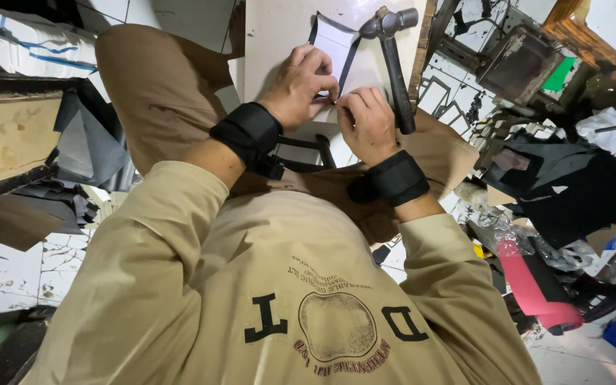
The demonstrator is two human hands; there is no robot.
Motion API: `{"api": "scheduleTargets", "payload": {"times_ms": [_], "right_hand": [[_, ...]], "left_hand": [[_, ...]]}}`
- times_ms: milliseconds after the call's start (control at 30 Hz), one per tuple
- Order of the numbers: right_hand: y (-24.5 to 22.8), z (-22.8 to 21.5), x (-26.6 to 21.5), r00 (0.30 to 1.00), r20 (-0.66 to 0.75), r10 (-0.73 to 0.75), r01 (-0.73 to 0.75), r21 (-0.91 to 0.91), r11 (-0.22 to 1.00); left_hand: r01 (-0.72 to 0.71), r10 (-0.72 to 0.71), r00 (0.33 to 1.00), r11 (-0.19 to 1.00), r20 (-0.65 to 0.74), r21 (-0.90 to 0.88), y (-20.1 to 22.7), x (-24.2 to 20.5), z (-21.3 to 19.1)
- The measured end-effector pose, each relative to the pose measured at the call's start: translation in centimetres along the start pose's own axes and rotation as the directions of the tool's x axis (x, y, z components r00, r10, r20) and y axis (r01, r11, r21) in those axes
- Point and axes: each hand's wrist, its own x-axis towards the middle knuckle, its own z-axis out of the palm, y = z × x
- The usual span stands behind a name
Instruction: The person assembles and hammers the edges of a small leather wallet.
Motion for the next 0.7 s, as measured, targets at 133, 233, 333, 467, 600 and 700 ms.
{"api": "scheduleTargets", "payload": {"times_ms": [133,233,333,467,600,700], "right_hand": [[0.7,-0.4,0.9,0.998,0.058,0.016,-0.019,0.048,0.999],[1.4,-0.5,1.9,0.979,0.189,0.074,-0.080,0.027,0.996],[2.1,-0.2,2.6,0.949,0.303,0.090,-0.085,-0.030,0.996],[2.3,0.5,3.4,0.931,0.355,0.079,-0.033,-0.132,0.991],[0.6,0.6,3.0,0.878,0.439,0.190,-0.149,-0.126,0.981],[-1.0,-0.7,1.8,0.914,0.294,0.279,-0.302,0.036,0.953]], "left_hand": [[0.004,-0.004,1.000,0.999,-0.011,0.032,-0.2,-0.1,0.6],[0.029,-0.029,1.000,0.999,0.005,0.028,-0.5,0.1,1.2],[0.064,-0.065,0.998,0.998,0.028,0.019,-0.6,0.2,1.2],[0.063,-0.063,0.998,0.998,0.030,0.015,0.2,0.4,0.5],[0.025,-0.030,0.997,0.998,0.067,0.063,0.0,0.5,-0.5],[0.036,-0.038,0.994,0.999,0.099,0.021,0.5,0.2,-1.3]]}}
